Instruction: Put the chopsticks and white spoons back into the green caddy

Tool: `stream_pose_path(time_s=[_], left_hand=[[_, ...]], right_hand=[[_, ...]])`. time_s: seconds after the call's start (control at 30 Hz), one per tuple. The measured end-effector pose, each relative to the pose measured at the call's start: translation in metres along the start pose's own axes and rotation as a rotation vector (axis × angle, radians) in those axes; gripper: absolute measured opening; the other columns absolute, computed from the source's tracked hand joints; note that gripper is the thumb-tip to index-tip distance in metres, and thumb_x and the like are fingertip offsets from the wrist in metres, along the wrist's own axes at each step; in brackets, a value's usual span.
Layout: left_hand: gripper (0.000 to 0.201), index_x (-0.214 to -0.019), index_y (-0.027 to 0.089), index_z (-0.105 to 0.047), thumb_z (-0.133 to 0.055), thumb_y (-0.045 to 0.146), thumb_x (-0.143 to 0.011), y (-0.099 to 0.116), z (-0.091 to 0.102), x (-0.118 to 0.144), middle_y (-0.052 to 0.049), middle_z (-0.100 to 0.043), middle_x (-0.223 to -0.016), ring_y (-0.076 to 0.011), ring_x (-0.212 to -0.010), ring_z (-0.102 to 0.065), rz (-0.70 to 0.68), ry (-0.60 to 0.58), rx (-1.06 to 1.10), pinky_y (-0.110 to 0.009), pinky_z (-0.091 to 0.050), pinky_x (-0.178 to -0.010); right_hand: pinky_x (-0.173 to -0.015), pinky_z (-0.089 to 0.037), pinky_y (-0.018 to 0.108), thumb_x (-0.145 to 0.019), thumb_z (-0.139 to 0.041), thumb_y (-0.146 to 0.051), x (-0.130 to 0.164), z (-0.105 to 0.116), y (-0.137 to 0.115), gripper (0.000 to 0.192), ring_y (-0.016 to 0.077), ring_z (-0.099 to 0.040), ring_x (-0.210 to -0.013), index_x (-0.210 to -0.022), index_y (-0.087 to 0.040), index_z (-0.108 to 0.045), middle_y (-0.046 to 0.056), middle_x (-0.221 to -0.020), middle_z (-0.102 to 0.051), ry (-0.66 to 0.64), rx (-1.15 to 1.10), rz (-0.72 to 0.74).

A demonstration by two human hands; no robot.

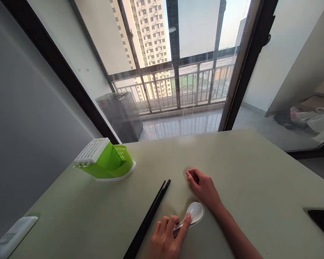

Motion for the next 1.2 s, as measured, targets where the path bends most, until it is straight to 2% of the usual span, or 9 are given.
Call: stream_pose_path(time_s=[0.33,0.5,0.63,0.77,0.93,1.0,1.07,1.13,1.2], left_hand=[[0.044,-0.139,0.033,-0.058,-0.05,0.012,-0.102,-0.003,0.009,0.0,-0.004,-0.069,-0.101,-0.0176,-0.087,-0.066,0.02,0.012,0.119,-0.029,-0.052,-0.073],[0.047,-0.137,0.028,-0.058,-0.052,0.006,-0.097,-0.013,0.011,0.005,-0.007,-0.07,-0.107,-0.0202,-0.098,-0.068,-0.016,-0.005,0.165,-0.032,-0.055,-0.084],[0.045,-0.136,0.025,-0.058,-0.066,0.026,-0.092,-0.029,0.026,-0.004,-0.01,-0.068,-0.118,-0.0247,-0.108,-0.066,-0.023,-0.119,0.32,-0.038,-0.058,-0.09],[0.041,-0.137,0.029,-0.057,-0.061,0.035,-0.097,-0.084,0.074,-0.04,-0.009,-0.062,-0.136,-0.0254,-0.129,-0.056,0.127,-0.065,0.39,-0.042,-0.052,-0.106],[0.034,-0.128,0.027,-0.062,-0.055,0.044,-0.1,-0.205,0.148,-0.079,-0.009,-0.059,-0.145,-0.0336,-0.145,-0.041,0.37,0.268,-0.022,-0.058,-0.029,-0.122],[0.042,-0.13,0.022,-0.062,-0.051,0.05,-0.1,-0.252,0.158,-0.08,-0.012,-0.057,-0.148,-0.0367,-0.148,-0.037,0.5,0.299,-0.141,-0.06,-0.025,-0.123],[0.051,-0.134,0.017,-0.061,-0.045,0.053,-0.101,-0.283,0.154,-0.077,-0.016,-0.056,-0.15,-0.0374,-0.146,-0.04,0.581,0.244,-0.133,-0.058,-0.028,-0.122],[0.056,-0.141,0.016,-0.057,-0.041,0.054,-0.103,-0.296,0.147,-0.073,-0.015,-0.05,-0.156,-0.0353,-0.145,-0.044,0.622,0.189,-0.069,-0.055,-0.033,-0.121],[0.055,-0.143,0.019,-0.056,-0.038,0.054,-0.104,-0.292,0.142,-0.072,-0.012,-0.046,-0.159,-0.0332,-0.145,-0.044,0.63,0.181,-0.027,-0.053,-0.036,-0.12]], right_hand=[[-0.065,-0.046,0.03,-0.095,-0.049,-0.059,-0.001,-0.002,0.003,0.04,0.0202,-0.062,-0.067,-0.094,-0.024,-0.067,0.002,-0.076,-0.071,-0.012,-0.001,-0.005],[-0.065,-0.047,0.03,-0.095,-0.05,-0.059,0.0,-0.001,0.002,0.04,0.0197,-0.062,-0.067,-0.093,-0.023,-0.068,0.002,-0.076,-0.071,-0.009,-0.01,-0.007],[-0.064,-0.047,0.03,-0.094,-0.05,-0.06,0.0,0.0,-0.001,0.041,0.02,-0.063,-0.066,-0.092,-0.023,-0.068,0.002,-0.075,-0.072,-0.002,-0.01,-0.005],[-0.064,-0.048,0.029,-0.094,-0.05,-0.06,0.0,0.001,-0.001,0.042,0.0193,-0.063,-0.064,-0.092,-0.023,-0.069,0.002,-0.074,-0.072,0.0,-0.008,-0.006],[-0.065,-0.048,0.03,-0.093,-0.05,-0.061,-0.001,0.001,-0.001,0.043,0.0205,-0.064,-0.066,-0.093,-0.023,-0.069,0.003,-0.074,-0.072,0.001,-0.012,-0.006],[-0.065,-0.048,0.031,-0.093,-0.05,-0.061,-0.001,0.0,-0.001,0.043,0.0206,-0.064,-0.066,-0.093,-0.023,-0.069,0.003,-0.075,-0.072,0.001,-0.018,-0.007],[-0.065,-0.049,0.031,-0.094,-0.049,-0.062,-0.001,0.0,-0.002,0.043,0.0207,-0.064,-0.066,-0.092,-0.024,-0.069,0.003,-0.075,-0.072,0.005,-0.025,-0.007],[-0.065,-0.049,0.031,-0.094,-0.048,-0.063,-0.002,0.0,-0.003,0.044,0.0209,-0.064,-0.066,-0.091,-0.024,-0.068,0.003,-0.075,-0.072,0.009,-0.029,-0.008],[-0.065,-0.049,0.031,-0.093,-0.048,-0.064,-0.002,0.0,-0.003,0.045,0.021,-0.064,-0.066,-0.091,-0.024,-0.068,0.003,-0.074,-0.072,0.011,-0.03,-0.009]])
Point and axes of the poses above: each hand's wrist, its own x-axis away from the middle knuckle, its own z-axis out of the back of the hand, y = z × x, the point moved 8 cm from there along -x, towards the middle knuckle
